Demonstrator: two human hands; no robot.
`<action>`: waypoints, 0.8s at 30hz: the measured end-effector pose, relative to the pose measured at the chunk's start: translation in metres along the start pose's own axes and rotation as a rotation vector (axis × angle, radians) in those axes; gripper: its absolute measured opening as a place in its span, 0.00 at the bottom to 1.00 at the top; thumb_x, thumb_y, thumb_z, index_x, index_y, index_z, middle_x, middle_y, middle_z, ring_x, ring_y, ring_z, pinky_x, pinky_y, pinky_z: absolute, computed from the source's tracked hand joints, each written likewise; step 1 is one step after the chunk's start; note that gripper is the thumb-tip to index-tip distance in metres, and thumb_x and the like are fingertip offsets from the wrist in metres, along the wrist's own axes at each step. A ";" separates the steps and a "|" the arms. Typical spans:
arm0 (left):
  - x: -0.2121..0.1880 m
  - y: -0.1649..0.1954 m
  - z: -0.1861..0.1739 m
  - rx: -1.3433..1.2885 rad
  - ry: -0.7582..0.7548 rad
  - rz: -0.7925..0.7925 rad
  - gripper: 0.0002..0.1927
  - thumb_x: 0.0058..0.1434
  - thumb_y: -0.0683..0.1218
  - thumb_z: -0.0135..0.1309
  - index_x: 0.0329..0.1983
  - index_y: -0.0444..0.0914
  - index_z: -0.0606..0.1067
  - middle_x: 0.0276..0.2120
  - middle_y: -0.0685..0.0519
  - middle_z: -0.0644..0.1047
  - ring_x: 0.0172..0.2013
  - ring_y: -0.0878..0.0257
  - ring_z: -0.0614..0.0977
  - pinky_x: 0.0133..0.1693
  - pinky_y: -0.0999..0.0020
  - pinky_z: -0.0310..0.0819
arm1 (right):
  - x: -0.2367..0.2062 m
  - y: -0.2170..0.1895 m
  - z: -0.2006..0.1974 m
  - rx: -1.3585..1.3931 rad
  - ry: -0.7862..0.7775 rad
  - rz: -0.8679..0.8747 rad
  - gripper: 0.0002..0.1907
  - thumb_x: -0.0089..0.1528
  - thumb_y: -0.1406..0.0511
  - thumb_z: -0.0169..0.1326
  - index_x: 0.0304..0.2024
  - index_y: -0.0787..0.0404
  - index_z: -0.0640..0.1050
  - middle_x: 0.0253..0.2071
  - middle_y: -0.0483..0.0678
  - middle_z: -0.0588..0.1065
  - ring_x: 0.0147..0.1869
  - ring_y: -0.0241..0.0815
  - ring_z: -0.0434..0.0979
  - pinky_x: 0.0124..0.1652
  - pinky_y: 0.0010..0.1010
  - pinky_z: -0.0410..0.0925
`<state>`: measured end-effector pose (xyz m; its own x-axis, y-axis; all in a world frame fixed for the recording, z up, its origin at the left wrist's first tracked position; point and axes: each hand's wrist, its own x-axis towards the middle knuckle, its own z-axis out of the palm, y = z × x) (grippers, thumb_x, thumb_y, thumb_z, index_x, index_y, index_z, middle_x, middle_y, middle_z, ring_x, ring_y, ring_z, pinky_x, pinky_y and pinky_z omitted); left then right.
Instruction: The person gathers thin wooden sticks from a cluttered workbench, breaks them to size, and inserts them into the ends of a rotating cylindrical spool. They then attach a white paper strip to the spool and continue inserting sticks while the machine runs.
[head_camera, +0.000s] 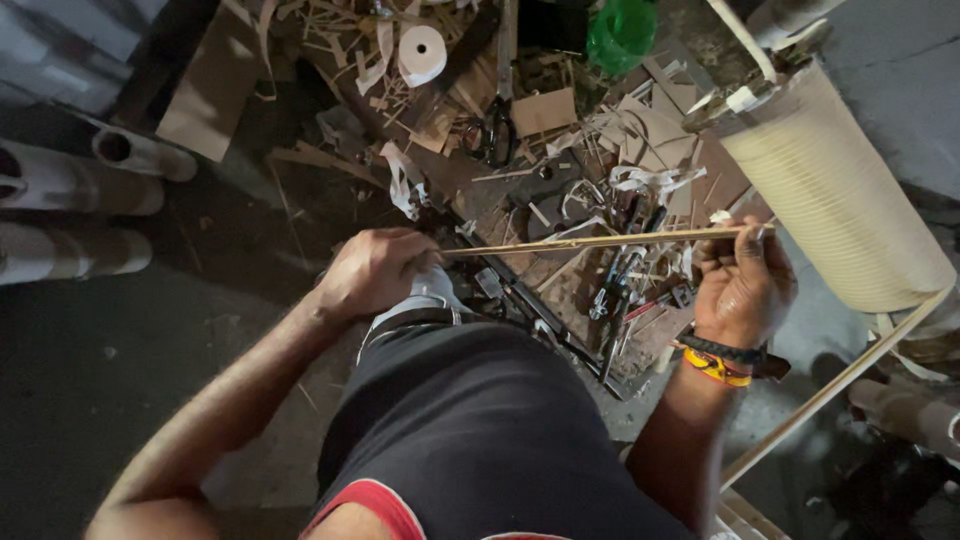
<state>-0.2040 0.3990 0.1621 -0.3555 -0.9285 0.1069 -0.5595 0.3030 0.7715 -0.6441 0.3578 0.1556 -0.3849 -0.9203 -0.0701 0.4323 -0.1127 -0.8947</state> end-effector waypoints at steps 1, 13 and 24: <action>0.001 0.000 0.000 0.000 0.000 -0.002 0.05 0.60 0.42 0.58 0.39 0.36 0.80 0.33 0.45 0.82 0.34 0.49 0.84 0.36 0.57 0.78 | 0.001 0.001 -0.001 0.006 0.004 -0.003 0.07 0.68 0.72 0.63 0.48 0.67 0.80 0.43 0.56 0.81 0.42 0.47 0.82 0.41 0.36 0.75; 0.023 0.019 0.030 -0.217 -0.123 0.037 0.10 0.62 0.47 0.57 0.41 0.37 0.82 0.32 0.48 0.83 0.29 0.56 0.85 0.32 0.60 0.79 | 0.000 0.006 0.006 -0.104 0.088 0.018 0.08 0.67 0.69 0.63 0.47 0.66 0.82 0.39 0.53 0.81 0.36 0.44 0.80 0.35 0.30 0.72; 0.047 0.038 0.043 -0.056 -0.665 -0.293 0.24 0.56 0.42 0.55 0.59 0.42 0.76 0.47 0.42 0.81 0.50 0.46 0.82 0.50 0.53 0.75 | -0.021 -0.031 0.051 -0.358 0.220 -0.011 0.10 0.63 0.66 0.61 0.44 0.66 0.83 0.37 0.48 0.81 0.35 0.35 0.76 0.34 0.25 0.67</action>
<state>-0.2743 0.3757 0.1701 -0.5870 -0.6376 -0.4988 -0.6685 0.0342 0.7429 -0.6082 0.3619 0.2075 -0.5694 -0.8136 -0.1176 0.1311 0.0513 -0.9900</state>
